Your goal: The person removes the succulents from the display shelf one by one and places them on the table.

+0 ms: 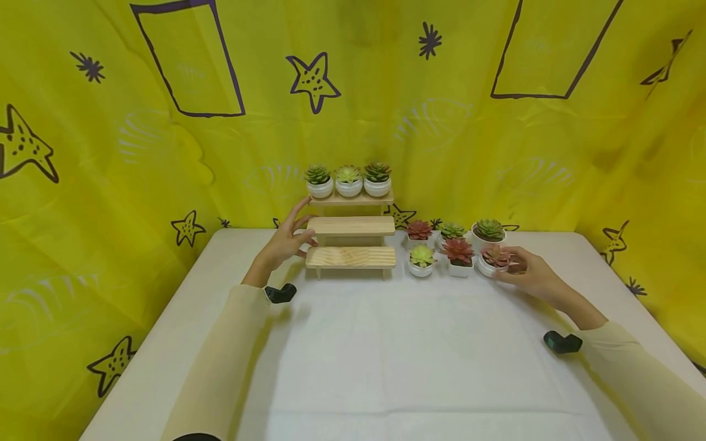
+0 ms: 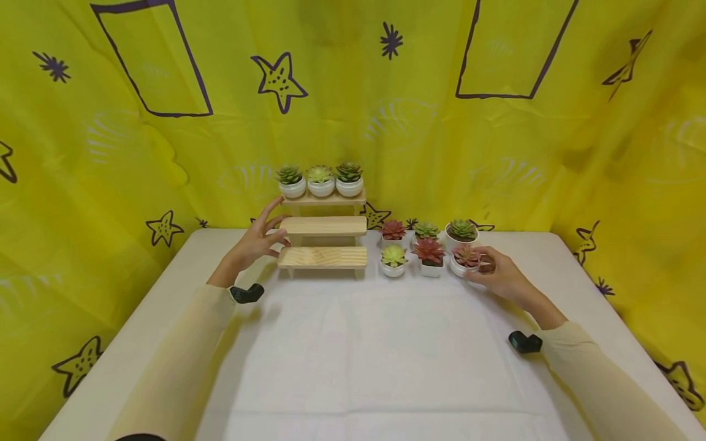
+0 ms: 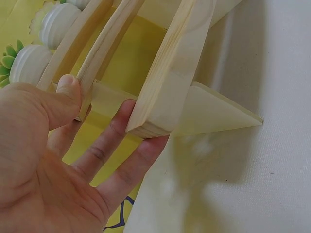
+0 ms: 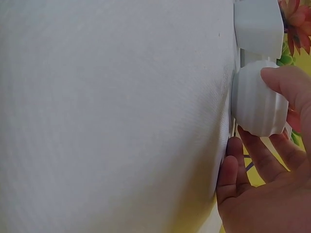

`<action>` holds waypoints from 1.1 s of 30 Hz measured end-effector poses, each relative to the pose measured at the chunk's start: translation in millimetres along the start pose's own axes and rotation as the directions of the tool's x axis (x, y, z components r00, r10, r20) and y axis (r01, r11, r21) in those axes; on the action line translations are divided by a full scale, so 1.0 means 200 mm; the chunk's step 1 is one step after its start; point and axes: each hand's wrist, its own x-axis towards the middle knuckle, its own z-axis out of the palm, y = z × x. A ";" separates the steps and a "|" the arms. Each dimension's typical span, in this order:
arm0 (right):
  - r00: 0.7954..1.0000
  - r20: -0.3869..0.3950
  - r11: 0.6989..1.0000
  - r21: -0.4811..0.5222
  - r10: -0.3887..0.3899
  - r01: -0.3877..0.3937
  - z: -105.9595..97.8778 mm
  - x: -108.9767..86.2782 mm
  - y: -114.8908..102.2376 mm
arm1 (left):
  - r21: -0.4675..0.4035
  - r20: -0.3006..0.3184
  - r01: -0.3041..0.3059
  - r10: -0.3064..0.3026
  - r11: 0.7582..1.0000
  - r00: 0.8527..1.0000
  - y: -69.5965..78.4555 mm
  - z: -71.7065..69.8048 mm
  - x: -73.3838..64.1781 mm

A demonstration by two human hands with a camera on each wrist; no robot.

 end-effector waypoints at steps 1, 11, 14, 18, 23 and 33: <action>1.000 0.004 1.000 -0.007 0.003 -0.003 0.00 0.00 0.00 | 0.000 0.000 0.001 -0.001 1.000 1.000 0.00 0.00 0.00; 0.998 0.053 0.999 -0.041 0.030 -0.027 -0.03 0.02 -0.02 | -0.008 -0.003 0.005 -0.005 1.000 1.000 0.00 0.00 0.00; 0.997 0.070 0.999 -0.032 0.035 -0.033 -0.04 0.02 -0.02 | -0.010 0.000 0.008 -0.008 1.000 1.000 0.00 0.00 0.00; 0.994 0.099 0.999 -0.014 0.047 -0.046 -0.06 0.04 -0.02 | -0.016 0.003 0.014 -0.014 1.000 1.000 0.01 0.00 0.00; 0.991 0.128 0.998 -0.037 0.050 -0.045 -0.11 0.03 -0.04 | -0.019 0.007 0.011 -0.010 1.000 1.000 0.01 0.00 0.00; 0.989 0.145 0.998 -0.059 -0.017 0.026 -0.19 0.03 -0.23 | -0.012 0.006 0.016 -0.016 1.000 1.000 0.00 0.00 0.00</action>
